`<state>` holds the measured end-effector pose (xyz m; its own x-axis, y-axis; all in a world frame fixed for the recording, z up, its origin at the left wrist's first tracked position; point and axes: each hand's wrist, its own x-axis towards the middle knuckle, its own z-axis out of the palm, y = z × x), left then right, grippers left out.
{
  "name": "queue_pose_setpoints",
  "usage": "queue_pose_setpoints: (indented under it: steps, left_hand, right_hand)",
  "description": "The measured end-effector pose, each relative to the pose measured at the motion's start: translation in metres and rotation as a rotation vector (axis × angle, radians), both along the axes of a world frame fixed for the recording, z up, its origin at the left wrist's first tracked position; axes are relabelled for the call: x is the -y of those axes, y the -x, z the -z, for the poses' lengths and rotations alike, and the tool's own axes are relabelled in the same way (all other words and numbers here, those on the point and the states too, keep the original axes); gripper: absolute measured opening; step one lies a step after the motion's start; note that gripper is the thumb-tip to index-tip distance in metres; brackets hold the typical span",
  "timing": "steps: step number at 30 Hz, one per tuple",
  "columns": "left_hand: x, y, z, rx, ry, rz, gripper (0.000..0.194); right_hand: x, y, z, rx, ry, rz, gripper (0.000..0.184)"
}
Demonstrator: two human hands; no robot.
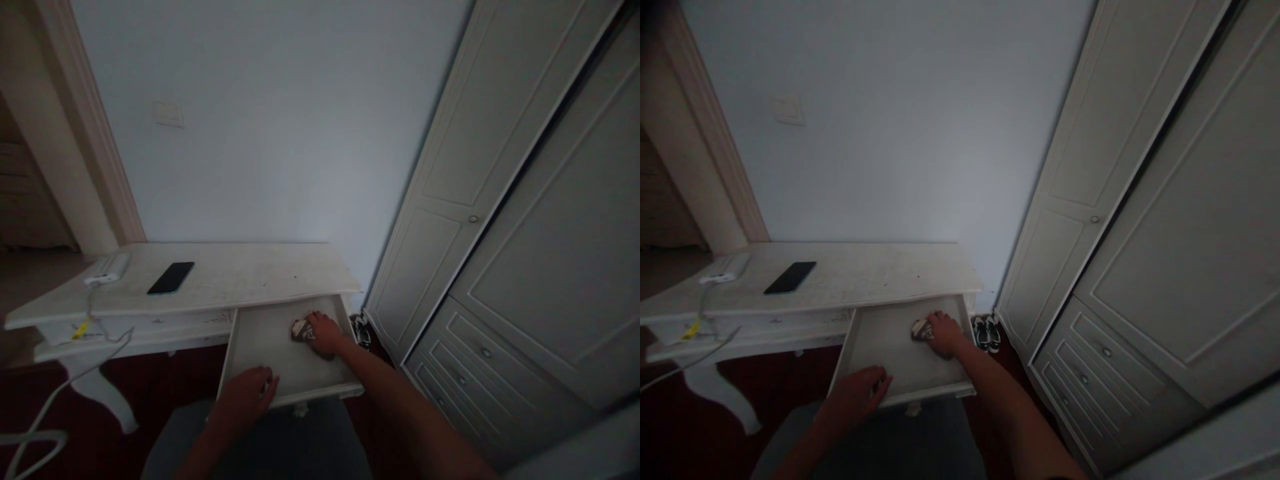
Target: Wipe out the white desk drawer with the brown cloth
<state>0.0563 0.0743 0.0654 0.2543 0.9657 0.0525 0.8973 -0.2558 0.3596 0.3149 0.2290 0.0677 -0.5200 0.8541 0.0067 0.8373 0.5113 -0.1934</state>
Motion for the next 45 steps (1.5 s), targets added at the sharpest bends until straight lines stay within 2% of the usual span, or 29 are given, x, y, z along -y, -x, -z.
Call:
queue_pose_setpoints:
  steps: [3, 7, 10, 14, 18, 21, 23, 25, 28, 32, 35, 39, 42, 45]
  left_hand:
    - [0.001, -0.001, -0.002, -0.037, 0.015, 0.009, 0.041]
    - [0.003, -0.002, -0.007, -0.077, 0.033, 0.015, 0.043]
    - [0.002, -0.002, -0.006, -0.078, 0.039, 0.015, 0.044]
    - [0.001, 0.001, 0.002, -0.034, 0.015, 0.004, 0.044]
    - [0.002, 0.004, 0.006, 0.019, -0.024, 0.011, 0.042]
    - [0.004, 0.005, 0.004, 0.014, -0.010, 0.014, 0.042]
    - [0.004, 0.004, 0.002, -0.006, 0.015, 0.008, 0.040]
    - [0.004, 0.003, 0.000, -0.040, 0.032, -0.007, 0.042]
    - [0.004, 0.000, 0.000, -0.093, 0.027, -0.010, 0.049]
    - [0.004, -0.003, -0.002, -0.138, 0.030, 0.002, 0.050]
    - [0.003, -0.005, -0.004, -0.154, 0.043, 0.005, 0.050]
    - [0.003, -0.005, -0.008, -0.175, 0.043, 0.020, 0.053]
    - [0.004, -0.006, -0.010, -0.180, 0.047, 0.022, 0.054]
    - [0.006, -0.007, -0.013, -0.179, 0.051, 0.014, 0.052]
  right_hand:
    - [-0.016, 0.020, 0.001, -0.036, -0.002, 0.126, 0.065]
    - [-0.027, 0.075, 0.006, -0.092, -0.005, 0.174, 0.067]
    - [-0.022, 0.115, 0.010, -0.111, 0.004, 0.074, 0.074]
    - [0.000, 0.143, 0.019, -0.102, 0.038, -0.193, 0.076]
    - [0.020, 0.130, 0.028, -0.085, 0.076, -0.447, 0.069]
    - [0.022, 0.098, 0.030, -0.082, 0.123, -0.629, 0.071]
    - [0.017, 0.072, 0.028, -0.087, 0.161, -0.661, 0.074]
    - [0.009, 0.045, 0.023, -0.091, 0.195, -0.587, 0.077]
    - [-0.005, 0.011, 0.013, -0.128, 0.203, -0.349, 0.080]
    - [-0.020, -0.006, 0.004, -0.186, 0.146, -0.089, 0.075]
    - [-0.027, 0.008, 0.006, -0.207, 0.121, 0.052, 0.069]
    - [-0.032, 0.048, 0.013, -0.236, 0.095, 0.231, 0.067]
    - [-0.031, 0.082, 0.015, -0.246, 0.081, 0.274, 0.070]
    - [-0.022, 0.116, 0.016, -0.250, 0.066, 0.247, 0.073]
